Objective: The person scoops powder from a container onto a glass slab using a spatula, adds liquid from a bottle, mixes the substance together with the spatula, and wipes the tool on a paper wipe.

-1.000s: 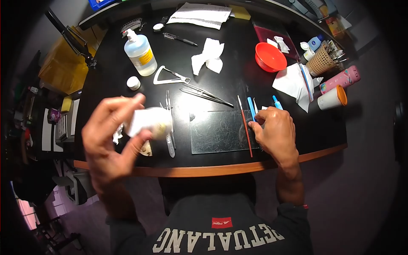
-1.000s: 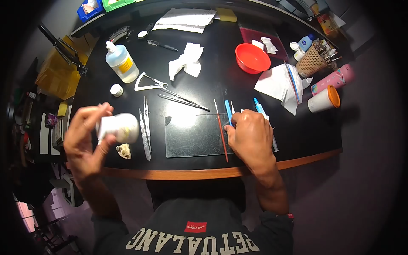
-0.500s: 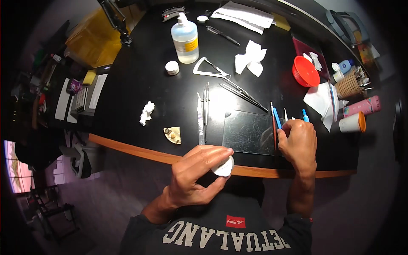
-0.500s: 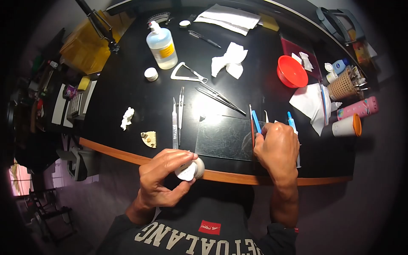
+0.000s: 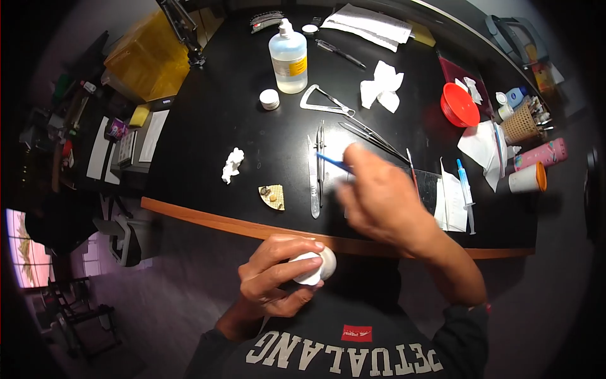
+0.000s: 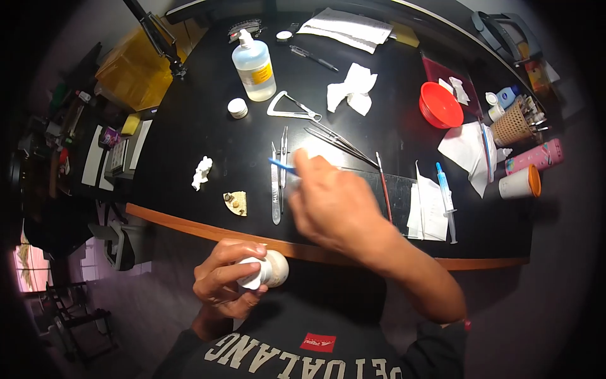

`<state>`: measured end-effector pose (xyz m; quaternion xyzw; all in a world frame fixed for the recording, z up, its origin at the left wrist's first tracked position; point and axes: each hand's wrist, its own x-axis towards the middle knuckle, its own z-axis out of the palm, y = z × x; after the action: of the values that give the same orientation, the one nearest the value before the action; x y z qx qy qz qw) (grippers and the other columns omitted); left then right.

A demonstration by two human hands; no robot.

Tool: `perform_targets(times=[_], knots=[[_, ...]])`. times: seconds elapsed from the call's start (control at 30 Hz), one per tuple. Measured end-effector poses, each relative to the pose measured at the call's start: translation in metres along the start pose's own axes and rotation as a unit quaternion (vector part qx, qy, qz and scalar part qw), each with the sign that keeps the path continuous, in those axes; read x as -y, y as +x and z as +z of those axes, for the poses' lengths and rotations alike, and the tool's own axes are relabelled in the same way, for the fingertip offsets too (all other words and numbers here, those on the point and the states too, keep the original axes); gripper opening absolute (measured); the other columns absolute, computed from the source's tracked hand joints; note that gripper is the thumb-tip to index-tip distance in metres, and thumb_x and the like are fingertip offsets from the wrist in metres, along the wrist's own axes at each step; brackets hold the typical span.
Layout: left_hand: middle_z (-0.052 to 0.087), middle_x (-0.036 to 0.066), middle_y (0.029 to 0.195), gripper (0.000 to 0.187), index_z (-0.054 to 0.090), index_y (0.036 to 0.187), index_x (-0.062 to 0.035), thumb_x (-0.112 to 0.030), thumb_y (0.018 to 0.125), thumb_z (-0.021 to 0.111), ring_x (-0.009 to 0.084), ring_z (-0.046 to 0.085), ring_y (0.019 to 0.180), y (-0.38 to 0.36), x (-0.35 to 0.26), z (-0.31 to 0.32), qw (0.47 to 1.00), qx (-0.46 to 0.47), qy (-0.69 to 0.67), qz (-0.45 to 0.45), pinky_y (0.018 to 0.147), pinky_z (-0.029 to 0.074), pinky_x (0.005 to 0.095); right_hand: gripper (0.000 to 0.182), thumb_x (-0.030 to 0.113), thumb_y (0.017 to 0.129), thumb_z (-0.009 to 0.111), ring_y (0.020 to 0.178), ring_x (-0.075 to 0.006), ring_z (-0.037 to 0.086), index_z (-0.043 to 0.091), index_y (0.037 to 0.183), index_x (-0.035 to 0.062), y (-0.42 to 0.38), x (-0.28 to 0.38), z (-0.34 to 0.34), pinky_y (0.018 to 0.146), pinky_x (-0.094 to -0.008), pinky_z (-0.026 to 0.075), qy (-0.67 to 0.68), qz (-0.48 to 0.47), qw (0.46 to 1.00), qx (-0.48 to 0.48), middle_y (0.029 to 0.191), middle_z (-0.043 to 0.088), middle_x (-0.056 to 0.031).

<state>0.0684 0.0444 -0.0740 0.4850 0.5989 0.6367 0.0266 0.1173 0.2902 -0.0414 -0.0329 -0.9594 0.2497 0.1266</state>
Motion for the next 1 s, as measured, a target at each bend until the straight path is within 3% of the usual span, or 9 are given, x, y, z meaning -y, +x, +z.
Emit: perform_targets(times=[0.1, 0.37, 0.47, 0.6, 0.67, 0.73, 0.83, 0.93, 1.0], knots=[[0.078, 0.018, 0.124, 0.04, 0.079, 0.122, -0.0037, -0.005, 0.085, 0.091, 0.0353, 0.077, 0.112, -0.002, 0.002, -0.005, 1.0, -0.006, 0.023, 0.0, 0.096, 0.064, 0.0434, 0.037, 0.032, 0.101, 0.078, 0.079, -0.0478, 0.076, 0.061, 0.109, -0.0004, 0.017, 0.008, 0.025, 0.069, -0.0565, 0.061, -0.047, -0.012, 0.994, 0.098, 0.094, 0.071, -0.0278], [0.078, 0.019, 0.123, 0.042, 0.078, 0.122, -0.0018, 0.003, 0.081, 0.088, 0.0348, 0.077, 0.109, 0.006, 0.01, 0.006, 1.0, 0.0, 0.027, 0.003, 0.092, 0.063, 0.0413, 0.031, 0.024, 0.1, 0.078, 0.081, -0.0503, 0.076, 0.063, 0.103, -0.003, 0.059, -0.04, 0.039, 0.07, -0.0582, 0.062, -0.066, 0.011, 0.998, 0.003, 0.085, 0.074, -0.0271], [0.078, 0.018, 0.123, 0.049, 0.076, 0.126, -0.0002, 0.006, 0.079, 0.088, 0.0337, 0.077, 0.107, 0.018, 0.02, 0.018, 0.998, -0.004, 0.061, 0.009, 0.092, 0.062, 0.0408, 0.029, 0.022, 0.1, 0.078, 0.088, -0.0505, 0.076, 0.066, 0.109, -0.0026, 0.062, -0.043, 0.03, 0.074, -0.0596, 0.061, -0.073, 0.04, 0.995, -0.048, 0.094, 0.075, -0.0281], [0.078, 0.018, 0.124, 0.054, 0.073, 0.132, -0.0003, 0.006, 0.08, 0.088, 0.0352, 0.076, 0.108, 0.022, 0.034, 0.032, 0.996, -0.014, 0.088, -0.009, 0.094, 0.061, 0.0413, 0.033, 0.028, 0.093, 0.086, 0.079, -0.0416, 0.073, 0.073, 0.105, -0.0007, 0.033, -0.014, -0.024, 0.072, -0.0498, 0.058, 0.146, -0.008, 0.984, 0.099, 0.092, 0.073, -0.0184], [0.076, 0.017, 0.124, 0.057, 0.07, 0.133, 0.0007, 0.004, 0.079, 0.089, 0.0364, 0.075, 0.109, 0.018, 0.042, 0.032, 0.997, -0.003, 0.079, 0.015, 0.095, 0.061, 0.0425, 0.031, 0.023, 0.088, 0.09, 0.08, -0.0362, 0.071, 0.076, 0.103, 0.0002, 0.01, -0.012, -0.023, 0.072, -0.0449, 0.056, 0.209, -0.102, 0.966, 0.112, 0.094, 0.071, -0.0158], [0.075, 0.02, 0.125, 0.057, 0.067, 0.13, -0.0001, 0.004, 0.078, 0.091, 0.0364, 0.076, 0.111, 0.01, 0.042, 0.037, 0.998, -0.02, 0.048, -0.03, 0.094, 0.062, 0.0416, 0.042, 0.017, 0.08, 0.094, 0.097, -0.0309, 0.077, 0.078, 0.116, -0.0002, -0.006, -0.011, -0.023, 0.082, -0.0388, 0.061, 0.22, -0.148, 0.96, 0.094, 0.111, 0.074, -0.0157], [0.074, 0.024, 0.127, 0.063, 0.059, 0.133, -0.0004, 0.004, 0.08, 0.092, 0.0351, 0.078, 0.117, -0.007, 0.051, 0.044, 0.996, -0.05, -0.004, -0.08, 0.099, 0.064, 0.0408, 0.05, 0.016, 0.077, 0.098, 0.104, -0.0306, 0.077, 0.08, 0.123, 0.0056, -0.022, -0.012, -0.024, 0.086, -0.0411, 0.063, 0.225, -0.157, 0.959, 0.068, 0.122, 0.075, -0.0144], [0.076, 0.025, 0.131, 0.072, 0.054, 0.144, 0.0041, 0.003, 0.083, 0.092, 0.0339, 0.078, 0.119, -0.003, 0.046, 0.046, 0.994, -0.041, 0.041, -0.092, 0.101, 0.063, 0.0399, 0.038, 0.013, 0.082, 0.095, 0.093, -0.0243, 0.077, 0.082, 0.117, 0.0123, -0.035, -0.014, -0.007, 0.077, -0.0385, 0.063, 0.148, -0.167, 0.975, 0.017, 0.112, 0.077, -0.0066], [0.076, 0.026, 0.132, 0.076, 0.048, 0.151, 0.0057, 0.002, 0.087, 0.091, 0.0298, 0.079, 0.118, -0.003, 0.045, 0.049, 0.995, -0.038, -0.001, -0.094, 0.101, 0.062, 0.0366, 0.035, 0.02, 0.084, 0.095, 0.08, -0.021, 0.075, 0.081, 0.114, 0.0122, -0.034, -0.009, -0.003, 0.062, -0.0352, 0.059, 0.102, -0.181, 0.978, -0.03, 0.099, 0.076, -0.0019]])
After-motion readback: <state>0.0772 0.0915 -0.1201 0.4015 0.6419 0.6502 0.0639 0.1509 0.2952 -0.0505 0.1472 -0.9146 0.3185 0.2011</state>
